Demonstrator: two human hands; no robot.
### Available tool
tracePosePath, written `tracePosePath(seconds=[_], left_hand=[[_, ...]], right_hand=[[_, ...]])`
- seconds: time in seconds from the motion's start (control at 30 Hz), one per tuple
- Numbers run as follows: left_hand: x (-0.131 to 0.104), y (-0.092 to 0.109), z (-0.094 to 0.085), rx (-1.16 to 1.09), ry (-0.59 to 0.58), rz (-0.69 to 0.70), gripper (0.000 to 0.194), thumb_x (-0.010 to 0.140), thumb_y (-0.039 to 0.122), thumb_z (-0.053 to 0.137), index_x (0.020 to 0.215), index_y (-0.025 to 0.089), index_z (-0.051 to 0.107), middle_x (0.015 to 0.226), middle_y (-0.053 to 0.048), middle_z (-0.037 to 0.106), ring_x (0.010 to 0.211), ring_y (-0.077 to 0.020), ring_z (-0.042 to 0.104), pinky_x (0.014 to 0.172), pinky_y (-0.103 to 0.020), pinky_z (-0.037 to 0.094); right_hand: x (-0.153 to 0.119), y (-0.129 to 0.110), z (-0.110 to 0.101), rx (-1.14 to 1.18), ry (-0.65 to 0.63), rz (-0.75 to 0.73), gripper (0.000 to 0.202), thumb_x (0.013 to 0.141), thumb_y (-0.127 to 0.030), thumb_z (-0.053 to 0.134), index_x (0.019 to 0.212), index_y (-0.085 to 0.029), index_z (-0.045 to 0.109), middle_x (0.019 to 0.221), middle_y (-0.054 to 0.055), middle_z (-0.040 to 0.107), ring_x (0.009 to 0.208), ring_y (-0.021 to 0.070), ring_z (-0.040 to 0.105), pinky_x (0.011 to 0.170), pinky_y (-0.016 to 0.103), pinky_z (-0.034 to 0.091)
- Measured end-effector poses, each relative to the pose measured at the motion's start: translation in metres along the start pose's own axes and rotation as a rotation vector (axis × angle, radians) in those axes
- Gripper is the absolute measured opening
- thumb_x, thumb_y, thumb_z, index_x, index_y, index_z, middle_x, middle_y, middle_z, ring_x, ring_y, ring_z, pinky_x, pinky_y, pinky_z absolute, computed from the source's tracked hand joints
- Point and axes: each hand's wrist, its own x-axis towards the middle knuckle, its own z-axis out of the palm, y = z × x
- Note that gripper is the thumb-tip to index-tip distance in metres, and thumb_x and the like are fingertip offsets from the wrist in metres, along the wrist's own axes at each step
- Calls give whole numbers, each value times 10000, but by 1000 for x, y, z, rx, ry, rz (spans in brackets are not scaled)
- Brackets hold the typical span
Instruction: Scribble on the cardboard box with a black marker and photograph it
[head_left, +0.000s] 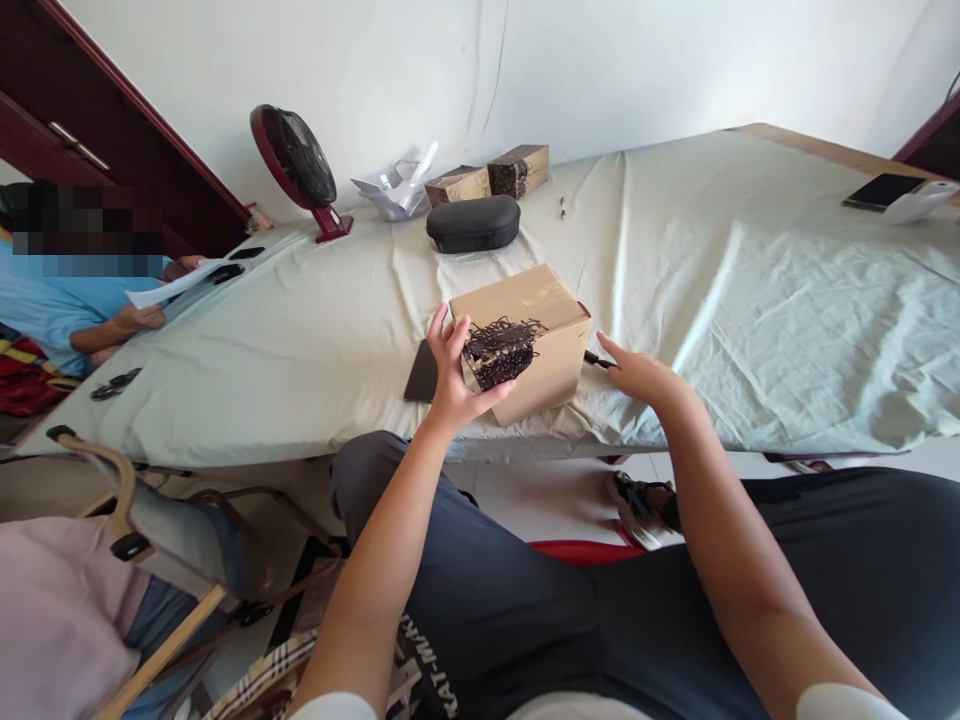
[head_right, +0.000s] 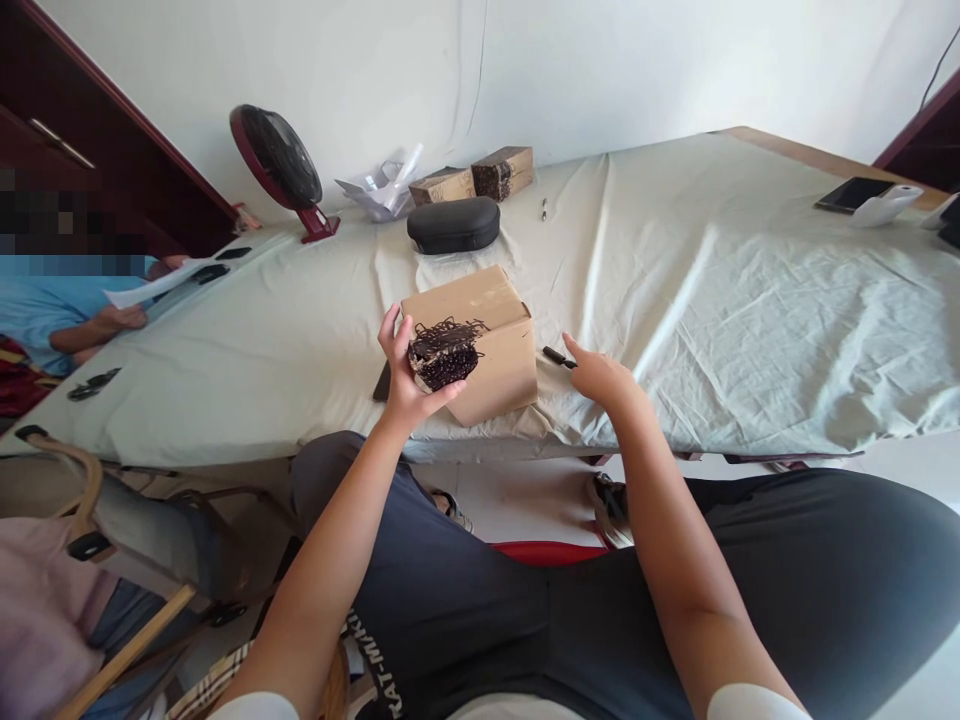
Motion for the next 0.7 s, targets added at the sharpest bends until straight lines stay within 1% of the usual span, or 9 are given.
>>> tracePosePath(seconds=[0.07, 0.17, 0.23, 0.3, 0.37, 0.47, 0.53, 0.63, 0.7], left_hand=[[-1, -2, 1, -14, -5, 1, 1161, 790, 832, 778, 1713, 411, 213, 1772, -161, 139, 1700, -478, 146, 1350, -714, 228], [-5, -7, 3, -101, -33, -59, 1297, 752, 801, 838, 1739, 426, 84, 1814, -147, 60, 1722, -465, 97, 1371, -690, 206], [-7, -9, 4, -199, -84, -148, 1389, 762, 772, 853, 1738, 433, -73, 1827, -159, 51, 1720, -429, 173, 1374, -642, 257], [-8, -10, 5, -293, -145, -228, 1444, 776, 744, 863, 1715, 435, -189, 1814, -186, 127, 1685, -402, 303, 1345, -621, 337], [-9, -11, 5, -341, -181, -270, 1488, 758, 725, 891, 1704, 435, -220, 1779, -201, 236, 1649, -402, 380, 1313, -639, 382], [-9, -11, 5, -325, -170, -303, 1521, 701, 720, 933, 1714, 447, -167, 1778, -193, 262, 1664, -429, 341, 1318, -689, 342], [-10, -11, 5, -307, -159, -312, 1521, 672, 725, 947, 1724, 457, -118, 1801, -183, 217, 1679, -445, 299, 1332, -705, 303], [-11, -11, 6, -294, -163, -311, 1529, 638, 727, 965, 1731, 460, -71, 1815, -171, 162, 1676, -459, 278, 1336, -705, 289], [-11, -11, 7, -281, -165, -313, 1534, 625, 734, 968, 1733, 453, -56, 1825, -159, 118, 1683, -462, 247, 1351, -689, 261]], right_hand=[[-7, 7, -11, 83, -98, -7, 866, 971, -197, 525, 1771, -384, 252, 1274, 156, 799, 963, 324, 774, 823, 436, 603], [-21, 18, -31, 339, -183, -14, 785, 942, -232, 567, 1692, -431, 453, 958, 72, 769, 561, 179, 604, 568, 356, 564], [-32, 22, -42, 536, -127, -103, 637, 922, -266, 617, 1549, -366, 662, 894, 49, 720, 512, 134, 545, 494, 314, 529], [-42, 21, -50, 746, 12, -220, 344, 916, -290, 661, 1209, -265, 839, 826, 34, 674, 523, 119, 569, 483, 282, 510], [-50, 15, -56, 990, 169, -330, 162, 947, -342, 683, 970, -235, 802, 799, 18, 665, 580, 134, 662, 541, 279, 543], [-63, 0, -64, 1297, 182, -543, 246, 978, -481, 678, 1117, -284, 721, 951, 33, 783, 797, 231, 811, 697, 364, 629], [-73, -15, -70, 1348, 137, -712, 314, 940, -469, 748, 1206, -319, 675, 1026, 48, 837, 889, 270, 830, 743, 408, 639], [-87, -44, -82, 1256, 240, -921, 258, 879, -302, 877, 991, -324, 645, 721, -16, 778, 677, 233, 771, 690, 383, 610], [-90, -68, -90, 1215, 256, -988, 227, 963, -414, 811, 889, -297, 631, 561, -50, 642, 452, 166, 598, 515, 330, 492]])
